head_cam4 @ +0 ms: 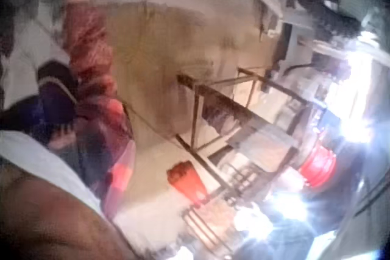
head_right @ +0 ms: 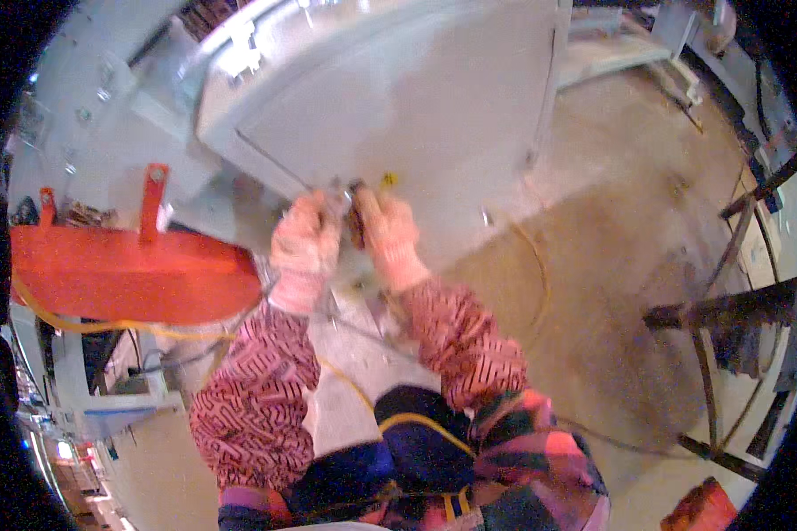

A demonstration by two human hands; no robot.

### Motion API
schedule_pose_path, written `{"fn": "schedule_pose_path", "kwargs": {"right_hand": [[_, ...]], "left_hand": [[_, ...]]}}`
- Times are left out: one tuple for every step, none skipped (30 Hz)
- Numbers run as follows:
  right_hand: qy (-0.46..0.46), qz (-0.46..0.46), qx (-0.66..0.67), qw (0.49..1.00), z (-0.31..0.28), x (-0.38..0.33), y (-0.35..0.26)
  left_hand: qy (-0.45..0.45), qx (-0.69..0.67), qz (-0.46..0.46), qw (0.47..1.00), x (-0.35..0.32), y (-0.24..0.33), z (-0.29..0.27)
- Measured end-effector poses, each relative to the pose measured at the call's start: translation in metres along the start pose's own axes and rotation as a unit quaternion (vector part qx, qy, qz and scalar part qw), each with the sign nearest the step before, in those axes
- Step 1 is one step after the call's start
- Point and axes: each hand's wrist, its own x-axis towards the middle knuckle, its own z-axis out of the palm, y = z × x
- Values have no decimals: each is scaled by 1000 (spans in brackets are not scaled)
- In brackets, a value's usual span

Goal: The person uses a wrench to tighten bolts on a large industrial machine, likely a conveyor or processing unit. They move along the equipment, adjusting various components and opening electrical control panels to inspect the internal wiring and circuitry.

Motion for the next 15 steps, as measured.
{"fn": "schedule_pose_path", "kwargs": {"right_hand": [[-34, -7, -47, 998, -18, -3, 2], [-107, 174, 89, 975, -18, 14, -14], [-161, 338, 228, 899, -19, 23, -23], [-171, 361, 220, 890, -24, 24, -32], [-182, 353, 204, 895, -26, 26, -33], [-193, 345, 187, 899, -27, 29, -29], [-204, 339, 168, 903, -26, 29, -22], [-153, 251, 161, 942, -16, 26, -2], [-78, 154, 142, 975, -11, 31, 38], [-51, 115, 113, 986, -11, 35, 49], [-43, 74, 102, 991, 8, 32, 38], [-59, 88, 72, 992, 20, 26, 28], [-76, 99, 43, 991, 29, 17, 17], [-111, 29, 63, 991, 18, 13, 13], [-75, 60, 163, 982, 24, 9, 12]], "left_hand": [[3, -100, -44, 994, -6, 2, 15], [45, -96, -34, 994, -9, -15, 20], [5, -110, -106, 988, -7, -9, 19], [-36, -122, -178, 976, -7, -3, 18], [-72, -133, -245, 958, -8, 6, 13], [-85, -97, -260, 957, -9, 2, 21], [-84, -53, -257, 961, -7, 2, 24], [-85, -16, -250, 964, 2, 14, 23], [-92, 9, -222, 971, 19, 36, 36], [-111, 28, -200, 973, 28, 43, 43], [-115, 71, -195, 971, 30, 35, 33], [-120, 113, -192, 967, 31, 28, 23], [-125, 156, -190, 961, 29, 21, 12], [-135, 177, -166, 961, 30, 13, 23], [-161, 190, -215, 944, 34, 37, 8]]}}
